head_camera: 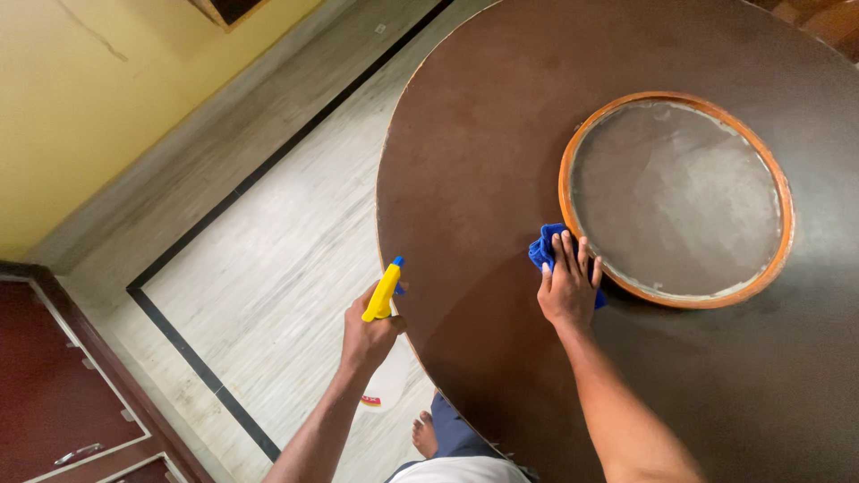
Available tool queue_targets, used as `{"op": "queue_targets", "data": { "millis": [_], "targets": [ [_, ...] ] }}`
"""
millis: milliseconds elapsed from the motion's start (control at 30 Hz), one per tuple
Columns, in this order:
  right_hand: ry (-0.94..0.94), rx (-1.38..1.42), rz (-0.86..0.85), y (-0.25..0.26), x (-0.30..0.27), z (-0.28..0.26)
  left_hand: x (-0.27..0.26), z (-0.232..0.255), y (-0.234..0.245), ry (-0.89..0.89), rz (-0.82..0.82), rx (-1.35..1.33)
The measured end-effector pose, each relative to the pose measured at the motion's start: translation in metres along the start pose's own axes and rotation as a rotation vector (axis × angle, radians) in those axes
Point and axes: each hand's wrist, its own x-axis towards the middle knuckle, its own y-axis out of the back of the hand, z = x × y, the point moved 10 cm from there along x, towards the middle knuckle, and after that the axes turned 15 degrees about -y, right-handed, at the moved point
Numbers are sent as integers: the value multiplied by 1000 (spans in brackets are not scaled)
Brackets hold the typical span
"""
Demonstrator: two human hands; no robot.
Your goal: The person sprays liquid onto a circular table and a centered decorative tray, then wipes the surfaces with a blue cloth.
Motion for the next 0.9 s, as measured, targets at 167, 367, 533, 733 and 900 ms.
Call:
{"op": "queue_targets", "data": {
  "millis": [167, 367, 533, 733, 900],
  "targets": [
    [22, -1, -3, 2, 5, 3, 7, -1, -1, -18, 7, -177],
    [40, 8, 22, 4, 7, 3, 19, 13, 8, -126, 14, -89],
    [50, 18, 15, 5, 8, 2, 18, 16, 9, -61, 17, -87],
    [7, -11, 23, 4, 8, 0, 9, 21, 10, -124, 24, -103],
    [8, 56, 47, 4, 11, 0, -2, 11, 11, -16, 32, -110]
  ]
}}
